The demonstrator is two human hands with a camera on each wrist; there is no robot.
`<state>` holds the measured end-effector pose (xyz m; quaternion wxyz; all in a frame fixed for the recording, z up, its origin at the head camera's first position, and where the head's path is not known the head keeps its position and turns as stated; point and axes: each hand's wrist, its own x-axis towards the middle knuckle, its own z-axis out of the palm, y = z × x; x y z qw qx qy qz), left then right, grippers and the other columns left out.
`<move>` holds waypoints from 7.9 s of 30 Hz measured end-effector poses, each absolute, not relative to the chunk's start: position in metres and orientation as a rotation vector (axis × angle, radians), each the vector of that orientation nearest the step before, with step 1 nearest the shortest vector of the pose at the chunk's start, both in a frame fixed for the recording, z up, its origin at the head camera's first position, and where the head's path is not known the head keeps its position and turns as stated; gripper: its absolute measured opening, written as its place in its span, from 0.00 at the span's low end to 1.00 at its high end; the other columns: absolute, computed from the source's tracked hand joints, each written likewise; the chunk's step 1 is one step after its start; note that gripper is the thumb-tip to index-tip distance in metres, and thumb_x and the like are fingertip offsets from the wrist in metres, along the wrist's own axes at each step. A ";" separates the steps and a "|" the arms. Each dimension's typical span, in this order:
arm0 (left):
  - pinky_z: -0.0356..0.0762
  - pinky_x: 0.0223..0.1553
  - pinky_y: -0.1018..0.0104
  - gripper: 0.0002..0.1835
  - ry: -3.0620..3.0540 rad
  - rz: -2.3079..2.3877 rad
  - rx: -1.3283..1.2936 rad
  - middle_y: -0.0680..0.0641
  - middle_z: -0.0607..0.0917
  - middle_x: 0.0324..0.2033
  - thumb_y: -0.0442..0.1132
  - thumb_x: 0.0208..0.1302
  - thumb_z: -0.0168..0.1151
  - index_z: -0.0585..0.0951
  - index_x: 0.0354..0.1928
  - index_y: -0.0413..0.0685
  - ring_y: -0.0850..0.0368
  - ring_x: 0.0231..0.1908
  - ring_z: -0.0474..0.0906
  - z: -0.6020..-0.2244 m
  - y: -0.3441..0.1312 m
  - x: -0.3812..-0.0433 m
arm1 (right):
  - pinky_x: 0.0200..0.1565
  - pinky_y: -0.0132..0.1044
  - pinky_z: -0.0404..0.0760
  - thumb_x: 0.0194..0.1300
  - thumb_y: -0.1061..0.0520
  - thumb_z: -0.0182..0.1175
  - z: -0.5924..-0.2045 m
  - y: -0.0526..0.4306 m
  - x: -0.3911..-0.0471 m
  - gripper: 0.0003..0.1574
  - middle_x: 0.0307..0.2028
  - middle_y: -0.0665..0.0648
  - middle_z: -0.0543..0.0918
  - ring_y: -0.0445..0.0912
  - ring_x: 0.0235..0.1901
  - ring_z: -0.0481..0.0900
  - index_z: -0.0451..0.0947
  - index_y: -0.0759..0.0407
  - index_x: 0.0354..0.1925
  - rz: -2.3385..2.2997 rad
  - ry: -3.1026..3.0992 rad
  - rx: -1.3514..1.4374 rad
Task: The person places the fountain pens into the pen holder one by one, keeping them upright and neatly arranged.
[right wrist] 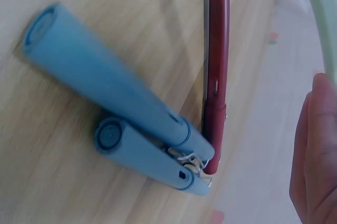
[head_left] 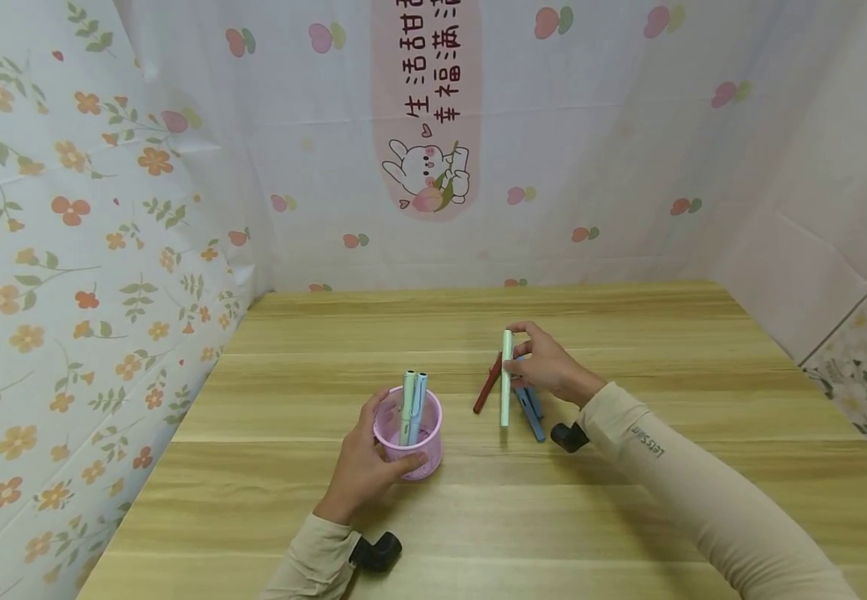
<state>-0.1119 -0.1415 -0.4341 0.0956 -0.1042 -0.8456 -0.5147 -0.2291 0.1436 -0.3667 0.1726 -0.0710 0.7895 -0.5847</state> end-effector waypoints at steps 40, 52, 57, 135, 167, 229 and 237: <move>0.73 0.52 0.42 0.56 -2.508 -1.471 -0.328 0.33 0.77 0.56 0.43 0.40 0.82 0.60 0.70 0.41 0.38 0.53 0.76 -0.435 -0.142 -0.112 | 0.42 0.43 0.83 0.66 0.68 0.60 -0.361 0.109 -0.214 0.40 0.39 0.61 0.70 0.49 0.35 0.80 0.52 0.61 0.69 -2.010 2.090 -0.209; 0.72 0.53 0.42 0.55 -2.514 -1.480 -0.338 0.34 0.76 0.56 0.44 0.41 0.81 0.59 0.70 0.40 0.39 0.54 0.75 -0.435 -0.143 -0.112 | 0.41 0.40 0.83 0.66 0.68 0.59 -0.359 0.101 -0.208 0.40 0.39 0.59 0.71 0.48 0.31 0.79 0.50 0.62 0.69 -2.046 2.040 -0.157; 0.72 0.53 0.42 0.56 -2.505 -1.497 -0.329 0.34 0.77 0.56 0.43 0.40 0.81 0.59 0.71 0.41 0.39 0.54 0.75 -0.434 -0.143 -0.112 | 0.43 0.42 0.83 0.66 0.69 0.59 -0.356 0.095 -0.206 0.39 0.40 0.60 0.72 0.47 0.32 0.80 0.51 0.60 0.68 -2.066 2.007 -0.127; 0.71 0.54 0.44 0.56 -2.517 -1.517 -0.319 0.34 0.76 0.57 0.41 0.39 0.82 0.59 0.71 0.42 0.39 0.54 0.75 -0.431 -0.144 -0.112 | 0.50 0.57 0.77 0.71 0.61 0.56 -0.366 0.123 -0.216 0.25 0.50 0.69 0.75 0.65 0.50 0.77 0.63 0.64 0.62 -1.796 2.327 -0.284; 0.71 0.54 0.43 0.56 -2.510 -1.519 -0.332 0.34 0.76 0.58 0.42 0.40 0.81 0.59 0.71 0.40 0.39 0.55 0.74 -0.434 -0.146 -0.114 | 0.32 0.38 0.76 0.68 0.57 0.58 -0.396 0.165 -0.256 0.29 0.32 0.59 0.75 0.46 0.24 0.72 0.59 0.67 0.61 -1.304 2.484 -0.044; 0.71 0.53 0.42 0.56 -2.497 -1.501 -0.371 0.33 0.76 0.57 0.41 0.40 0.82 0.59 0.70 0.40 0.38 0.54 0.75 -0.437 -0.146 -0.113 | 0.36 0.40 0.82 0.66 0.71 0.50 -0.405 0.188 -0.264 0.53 0.30 0.58 0.72 0.46 0.26 0.73 0.31 0.52 0.76 -1.463 2.118 -0.033; 0.71 0.53 0.42 0.56 -2.490 -1.500 -0.376 0.33 0.76 0.57 0.40 0.39 0.82 0.59 0.70 0.38 0.38 0.54 0.75 -0.432 -0.145 -0.113 | 0.37 0.39 0.82 0.66 0.72 0.47 -0.399 0.187 -0.264 0.54 0.30 0.57 0.69 0.46 0.28 0.73 0.28 0.51 0.76 -1.537 2.018 -0.069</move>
